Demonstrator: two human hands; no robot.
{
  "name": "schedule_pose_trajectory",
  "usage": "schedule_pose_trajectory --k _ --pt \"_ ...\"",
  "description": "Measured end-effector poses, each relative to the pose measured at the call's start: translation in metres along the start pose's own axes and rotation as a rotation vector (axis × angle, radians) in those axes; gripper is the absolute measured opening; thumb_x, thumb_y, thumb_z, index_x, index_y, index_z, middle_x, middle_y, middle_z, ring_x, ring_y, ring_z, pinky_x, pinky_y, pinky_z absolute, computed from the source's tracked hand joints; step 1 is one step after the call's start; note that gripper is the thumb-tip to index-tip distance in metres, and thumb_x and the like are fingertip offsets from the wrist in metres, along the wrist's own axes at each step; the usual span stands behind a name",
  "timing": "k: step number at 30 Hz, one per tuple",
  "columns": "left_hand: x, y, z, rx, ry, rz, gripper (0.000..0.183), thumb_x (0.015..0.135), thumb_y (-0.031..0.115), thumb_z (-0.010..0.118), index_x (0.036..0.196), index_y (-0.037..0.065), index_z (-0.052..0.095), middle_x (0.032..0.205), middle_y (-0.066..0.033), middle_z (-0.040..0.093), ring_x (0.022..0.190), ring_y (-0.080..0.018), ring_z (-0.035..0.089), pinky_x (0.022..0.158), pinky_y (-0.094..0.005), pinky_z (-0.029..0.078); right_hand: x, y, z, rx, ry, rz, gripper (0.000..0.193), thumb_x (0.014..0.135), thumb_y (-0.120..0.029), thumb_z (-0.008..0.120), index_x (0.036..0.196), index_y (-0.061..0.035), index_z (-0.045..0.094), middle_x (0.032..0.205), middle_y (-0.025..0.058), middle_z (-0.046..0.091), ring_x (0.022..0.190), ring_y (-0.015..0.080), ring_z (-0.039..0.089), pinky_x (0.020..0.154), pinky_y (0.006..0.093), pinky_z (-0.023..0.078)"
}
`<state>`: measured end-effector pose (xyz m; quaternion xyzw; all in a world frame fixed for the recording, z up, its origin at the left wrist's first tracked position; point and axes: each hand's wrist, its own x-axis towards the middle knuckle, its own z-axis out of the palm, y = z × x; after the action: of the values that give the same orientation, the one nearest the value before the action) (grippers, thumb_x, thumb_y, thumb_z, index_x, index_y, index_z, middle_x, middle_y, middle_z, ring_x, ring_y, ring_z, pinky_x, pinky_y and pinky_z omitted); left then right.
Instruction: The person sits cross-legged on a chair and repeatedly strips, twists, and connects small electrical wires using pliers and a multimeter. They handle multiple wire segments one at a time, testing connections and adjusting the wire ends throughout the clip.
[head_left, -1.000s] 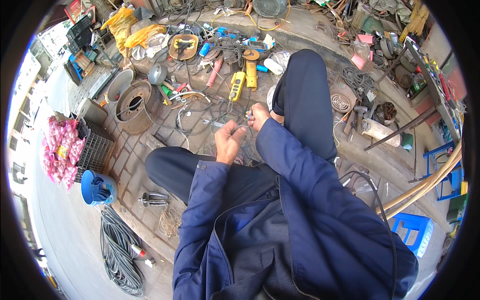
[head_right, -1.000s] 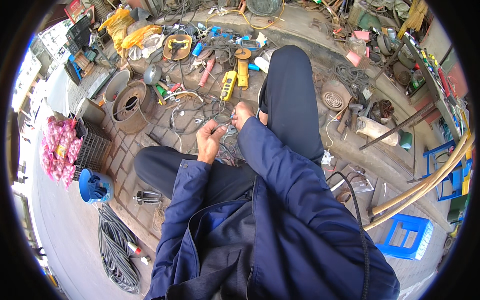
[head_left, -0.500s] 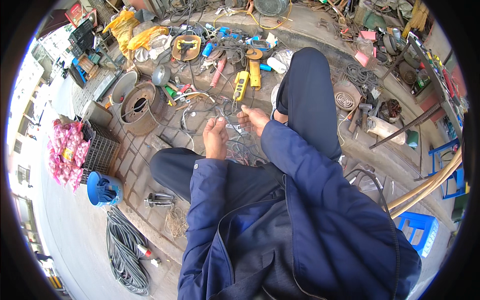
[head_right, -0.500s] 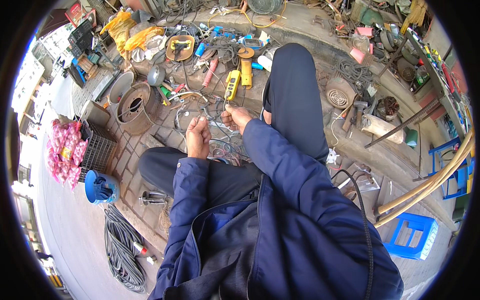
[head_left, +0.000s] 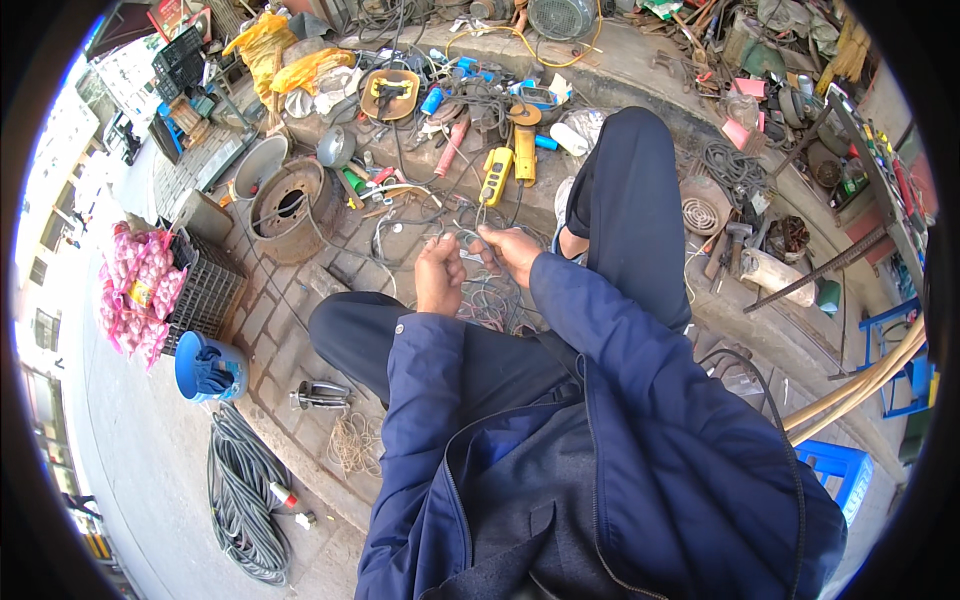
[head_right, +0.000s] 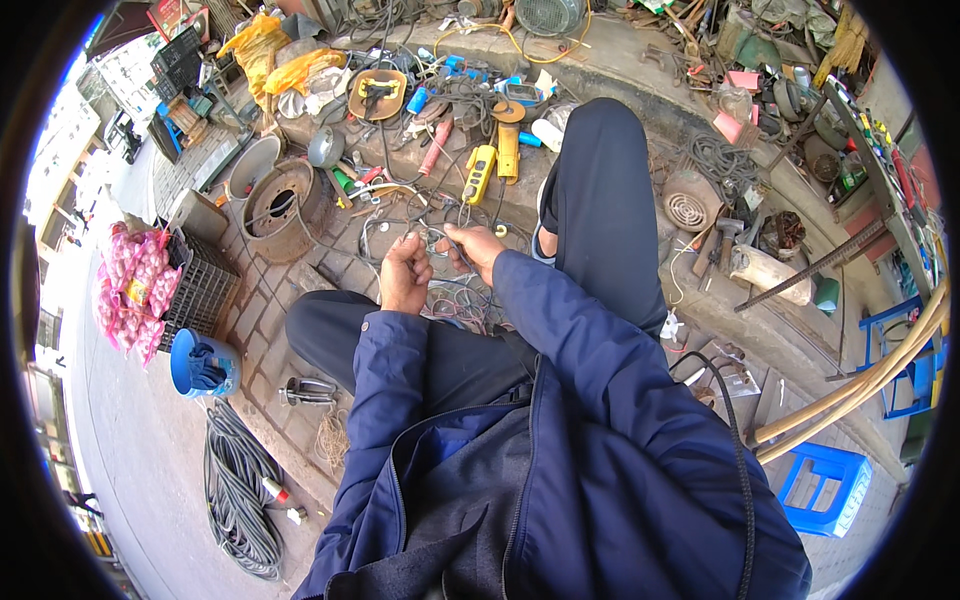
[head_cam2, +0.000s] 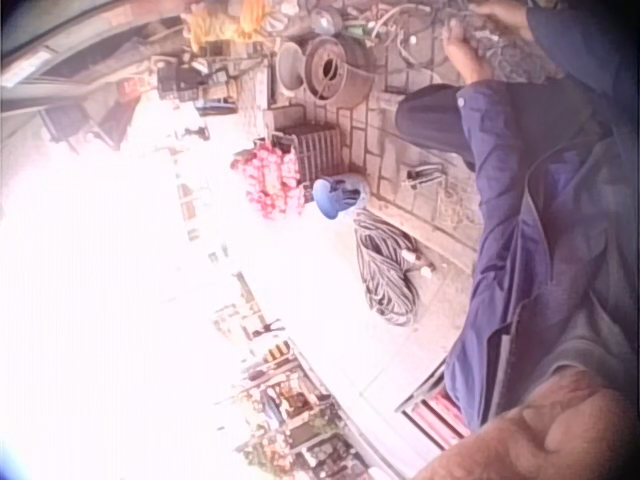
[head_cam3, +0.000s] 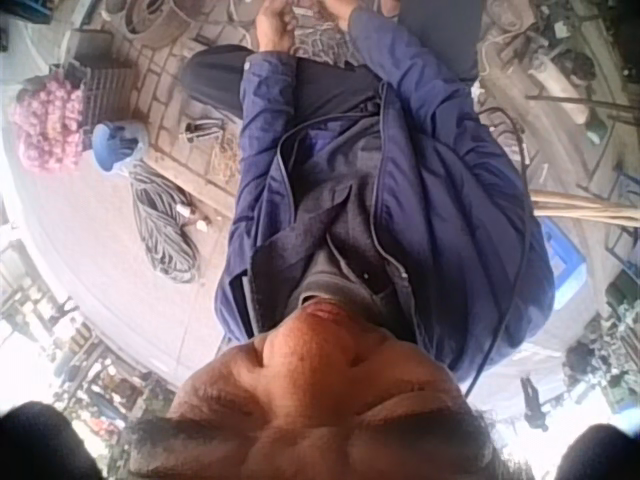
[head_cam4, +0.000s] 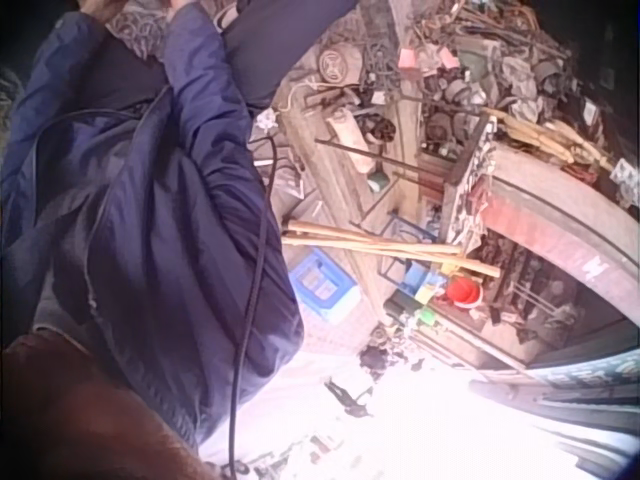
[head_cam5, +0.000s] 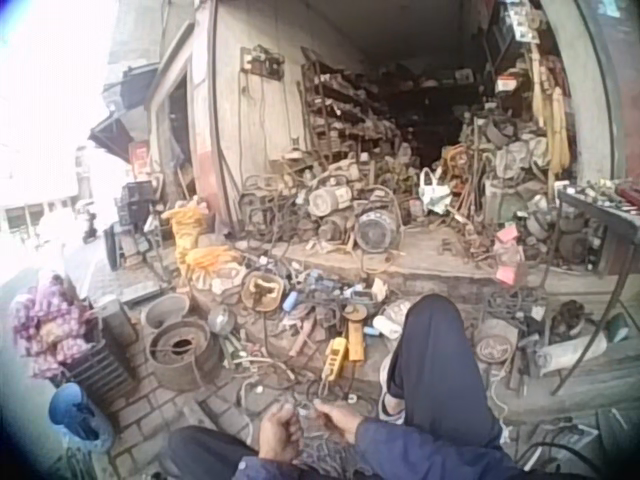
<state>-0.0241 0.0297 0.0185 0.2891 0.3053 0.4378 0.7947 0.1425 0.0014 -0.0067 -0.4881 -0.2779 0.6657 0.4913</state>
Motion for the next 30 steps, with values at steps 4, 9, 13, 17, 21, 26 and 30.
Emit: schedule_pose_trajectory --k 4,9,13,17,21,26,30 --pt "0.003 -0.002 -0.005 0.026 0.009 -0.022 0.015 0.095 0.015 0.056 0.083 0.014 0.048 0.065 0.0046 0.040 0.051 -0.0066 0.034 0.042 -0.0217 0.026 -0.003 -0.003 -0.007 0.185 -0.037 0.127 0.031 0.097 -0.040 0.058 0.089 -0.0099 0.061 0.063 -0.0059 0.044 0.061 0.0115 0.044 0.059 0.0288 0.037" --pt "0.000 -0.005 -0.003 -0.020 0.030 0.098 0.012 0.093 0.018 0.063 0.087 0.013 0.053 0.071 0.0047 0.050 0.053 -0.0046 0.042 0.041 -0.0205 0.028 -0.005 -0.007 -0.002 0.197 -0.086 0.116 0.026 0.095 -0.035 0.061 0.094 -0.0090 0.064 0.073 -0.0038 0.054 0.067 0.0123 0.049 0.061 0.0294 0.041" --pt "-0.007 -0.001 0.002 -0.101 -0.007 0.125 0.014 0.099 0.022 0.058 0.091 0.009 0.059 0.077 0.0013 0.059 0.049 -0.0048 0.040 0.041 -0.0201 0.030 -0.010 -0.004 0.015 0.213 -0.080 0.207 0.022 0.097 -0.032 0.056 0.091 -0.0112 0.061 0.074 -0.0015 0.057 0.068 0.0149 0.053 0.059 0.0286 0.040" --pt "-0.014 0.001 0.006 -0.137 -0.089 0.195 0.021 0.102 0.023 0.052 0.092 0.006 0.058 0.062 0.0014 0.050 0.046 -0.0049 0.036 0.043 -0.0205 0.028 -0.010 -0.006 0.028 0.332 -0.042 0.194 0.022 0.096 -0.032 0.055 0.089 -0.0121 0.061 0.072 -0.0008 0.058 0.064 0.0145 0.054 0.058 0.0275 0.038" --pt "-0.010 -0.015 0.011 -0.174 -0.112 0.115 0.024 0.102 0.021 0.050 0.082 0.008 0.052 0.063 -0.0001 0.049 0.047 -0.0070 0.037 0.044 -0.0221 0.030 0.006 0.001 0.013 0.282 0.032 0.124 0.020 0.095 -0.027 0.055 0.081 -0.0137 0.060 0.067 -0.0015 0.057 0.057 0.0158 0.054 0.054 0.0287 0.038" --pt "-0.005 -0.049 0.018 0.274 0.047 0.066 0.022 0.095 0.020 0.053 0.081 0.005 0.058 0.070 -0.0029 0.056 0.067 -0.0135 0.052 0.060 -0.0300 0.040 0.046 0.042 -0.046 -0.192 0.166 -0.115 0.018 0.085 -0.017 0.053 0.070 -0.0078 0.056 0.063 0.0061 0.054 0.055 0.0208 0.052 0.051 0.0343 0.042" --pt "-0.032 -0.077 0.026 0.488 -0.007 0.094 0.022 0.094 0.019 0.051 0.087 0.001 0.063 0.075 -0.0050 0.060 0.068 -0.0148 0.055 0.062 -0.0311 0.042 0.089 0.075 -0.120 -0.573 0.585 -0.292 0.016 0.079 -0.009 0.052 0.065 -0.0038 0.056 0.062 0.0096 0.052 0.055 0.0241 0.052 0.050 0.0397 0.044"
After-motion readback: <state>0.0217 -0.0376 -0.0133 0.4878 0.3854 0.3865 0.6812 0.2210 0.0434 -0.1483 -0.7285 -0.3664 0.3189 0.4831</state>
